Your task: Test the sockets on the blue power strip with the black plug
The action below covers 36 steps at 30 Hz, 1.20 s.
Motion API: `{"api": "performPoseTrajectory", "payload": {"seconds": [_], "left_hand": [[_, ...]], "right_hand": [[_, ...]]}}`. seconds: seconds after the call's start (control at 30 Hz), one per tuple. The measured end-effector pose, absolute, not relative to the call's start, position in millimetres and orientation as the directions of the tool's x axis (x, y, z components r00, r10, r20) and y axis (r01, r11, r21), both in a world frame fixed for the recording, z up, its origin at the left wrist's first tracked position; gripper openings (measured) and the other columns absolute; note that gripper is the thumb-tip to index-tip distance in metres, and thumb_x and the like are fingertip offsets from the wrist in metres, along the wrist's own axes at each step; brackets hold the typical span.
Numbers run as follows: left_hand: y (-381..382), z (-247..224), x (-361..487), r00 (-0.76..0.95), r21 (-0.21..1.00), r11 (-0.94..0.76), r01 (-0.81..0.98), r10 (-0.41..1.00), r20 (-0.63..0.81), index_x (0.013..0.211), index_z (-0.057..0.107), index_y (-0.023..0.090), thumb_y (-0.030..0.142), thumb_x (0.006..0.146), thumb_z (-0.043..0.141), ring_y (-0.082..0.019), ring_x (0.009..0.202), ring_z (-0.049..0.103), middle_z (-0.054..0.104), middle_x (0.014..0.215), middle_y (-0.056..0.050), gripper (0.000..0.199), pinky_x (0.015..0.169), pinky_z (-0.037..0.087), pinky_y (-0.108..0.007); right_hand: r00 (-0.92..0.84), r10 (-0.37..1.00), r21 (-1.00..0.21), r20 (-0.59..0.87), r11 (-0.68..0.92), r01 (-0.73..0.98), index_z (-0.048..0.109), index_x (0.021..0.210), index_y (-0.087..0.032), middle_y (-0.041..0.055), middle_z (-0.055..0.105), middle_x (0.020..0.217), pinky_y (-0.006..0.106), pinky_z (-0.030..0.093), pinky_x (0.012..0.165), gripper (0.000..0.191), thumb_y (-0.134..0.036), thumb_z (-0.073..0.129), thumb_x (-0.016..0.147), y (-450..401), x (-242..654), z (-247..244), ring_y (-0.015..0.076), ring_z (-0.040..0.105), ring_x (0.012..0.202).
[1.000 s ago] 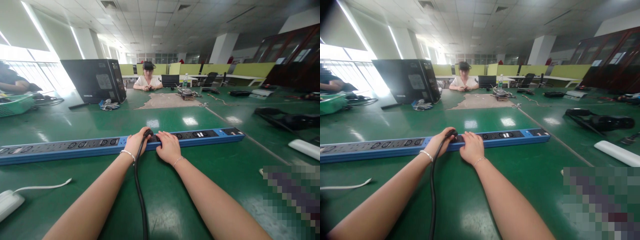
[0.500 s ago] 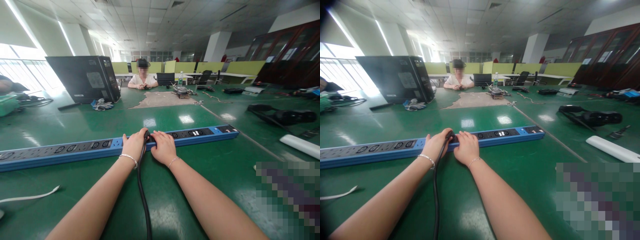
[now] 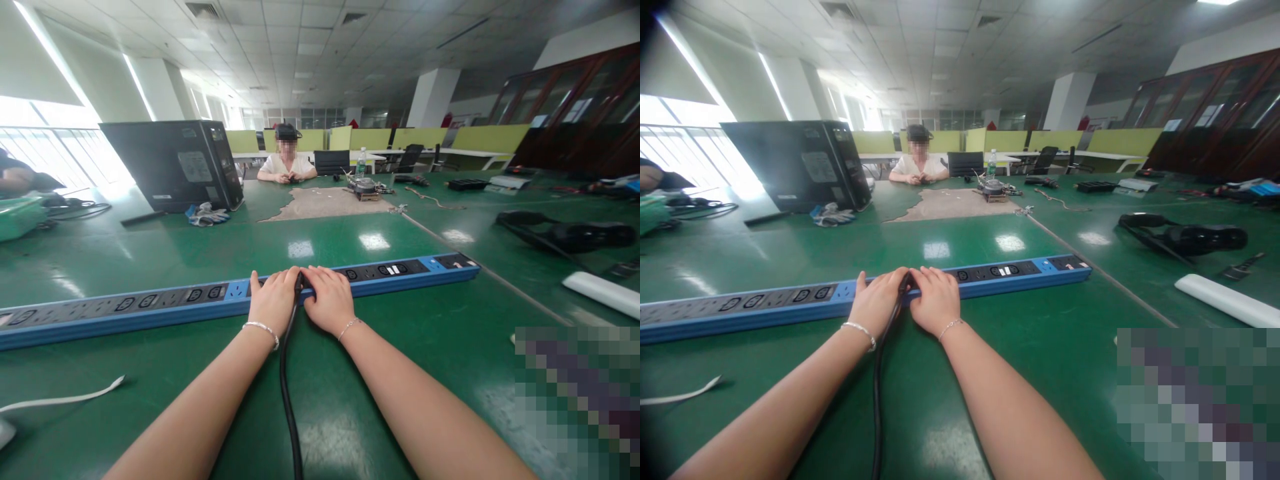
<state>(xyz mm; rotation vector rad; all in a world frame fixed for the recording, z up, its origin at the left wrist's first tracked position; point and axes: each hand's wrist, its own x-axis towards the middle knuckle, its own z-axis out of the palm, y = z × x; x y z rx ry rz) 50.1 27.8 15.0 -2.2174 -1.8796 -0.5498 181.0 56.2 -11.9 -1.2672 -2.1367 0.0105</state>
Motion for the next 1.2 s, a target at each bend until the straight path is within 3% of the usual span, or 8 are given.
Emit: {"api": "performPoseTrajectory", "payload": {"seconds": [0.17, 0.27, 0.37, 0.47, 0.6, 0.83, 1.07, 1.2], "left_hand": [[30, 6, 38, 0.165, 0.142, -0.228, 0.963, 0.920, 0.357, 0.132, 0.034, 0.022, 0.024, 0.087, 0.034, -0.022, 0.119, 0.049, 0.055, 0.128, -0.011, 0.045, 0.104, 0.025, -0.057], [30, 0, 27, 0.228, 0.090, -0.276, 0.957, 0.908, 0.350, 0.134, 0.033, 0.015, 0.026, 0.084, 0.039, -0.021, 0.121, 0.048, 0.054, 0.128, -0.014, 0.051, 0.105, 0.029, -0.047], [30, -5, 18, 0.281, 0.028, -0.315, 0.949, 0.878, 0.387, 0.130, 0.039, 0.014, 0.027, 0.084, 0.038, -0.022, 0.123, 0.045, 0.054, 0.128, -0.013, 0.048, 0.105, 0.030, -0.043], [29, -9, 15, 0.223, 0.006, -0.251, 0.968, 0.871, 0.438, 0.131, 0.040, 0.017, 0.030, 0.083, 0.039, -0.025, 0.125, 0.042, 0.052, 0.131, -0.011, 0.049, 0.104, 0.028, -0.047], [28, -11, 16, 0.191, 0.006, -0.216, 0.976, 0.876, 0.442, 0.128, 0.044, 0.021, 0.032, 0.082, 0.041, -0.026, 0.126, 0.041, 0.050, 0.134, -0.009, 0.048, 0.104, 0.027, -0.048], [28, -8, 18, 0.172, 0.051, -0.222, 0.974, 0.864, 0.474, 0.121, 0.050, 0.021, 0.030, 0.082, 0.040, -0.024, 0.122, 0.045, 0.054, 0.129, -0.007, 0.042, 0.101, 0.031, -0.044], [26, -7, 19, 0.151, 0.071, -0.208, 0.975, 0.869, 0.471, 0.122, 0.049, 0.022, 0.030, 0.079, 0.046, -0.024, 0.122, 0.045, 0.054, 0.130, -0.007, 0.044, 0.101, 0.030, -0.043], [26, -8, 19, 0.153, 0.071, -0.213, 0.974, 0.860, 0.488, 0.121, 0.050, 0.021, 0.031, 0.082, 0.041, -0.023, 0.123, 0.044, 0.054, 0.130, -0.007, 0.041, 0.101, 0.030, -0.043]], "right_hand": [[-0.338, 0.769, -0.335, 0.543, 0.568, 0.752, 0.044, 0.131, -0.027, 0.0006, 0.051, 0.132, 0.036, 0.028, 0.100, 0.060, -0.017, 0.046, 0.072, 52, 181, -9, 0.0183, 0.043, 0.119], [-0.425, 0.693, -0.287, 0.583, 0.665, 0.690, 0.046, 0.130, -0.028, -0.0005, 0.042, 0.139, 0.035, 0.028, 0.102, 0.057, -0.019, 0.047, 0.074, 49, 180, -6, 0.0179, 0.040, 0.123], [-0.512, 0.610, -0.242, 0.605, 0.753, 0.612, 0.052, 0.124, -0.026, -0.0001, 0.045, 0.137, 0.036, 0.028, 0.104, 0.047, -0.024, 0.048, 0.078, 46, 176, -3, 0.0176, 0.037, 0.127], [-0.510, 0.617, -0.246, 0.599, 0.748, 0.616, 0.058, 0.116, -0.021, 0.0037, 0.051, 0.132, 0.035, 0.029, 0.104, 0.036, -0.026, 0.046, 0.082, 42, 171, -1, 0.0174, 0.042, 0.124], [-0.512, 0.644, -0.210, 0.568, 0.715, 0.666, 0.057, 0.117, -0.015, 0.0069, 0.050, 0.133, 0.034, 0.028, 0.106, 0.035, -0.022, 0.045, 0.084, 39, 166, 2, 0.0191, 0.043, 0.123], [-0.482, 0.714, -0.209, 0.508, 0.645, 0.735, 0.053, 0.122, -0.023, 0.0014, 0.049, 0.134, 0.043, 0.027, 0.105, 0.035, -0.029, 0.038, 0.091, 39, 164, 7, 0.0205, 0.042, 0.125], [-0.514, 0.689, -0.191, 0.511, 0.673, 0.714, 0.053, 0.124, -0.018, 0.0058, 0.046, 0.137, 0.040, 0.027, 0.107, 0.038, -0.022, 0.044, 0.087, 33, 163, 6, 0.0195, 0.038, 0.128], [-0.473, 0.722, -0.215, 0.505, 0.636, 0.741, 0.054, 0.123, -0.023, 0.0010, 0.049, 0.134, 0.043, 0.027, 0.107, 0.036, -0.026, 0.043, 0.088, 35, 163, 6, 0.0215, 0.039, 0.127]]}}
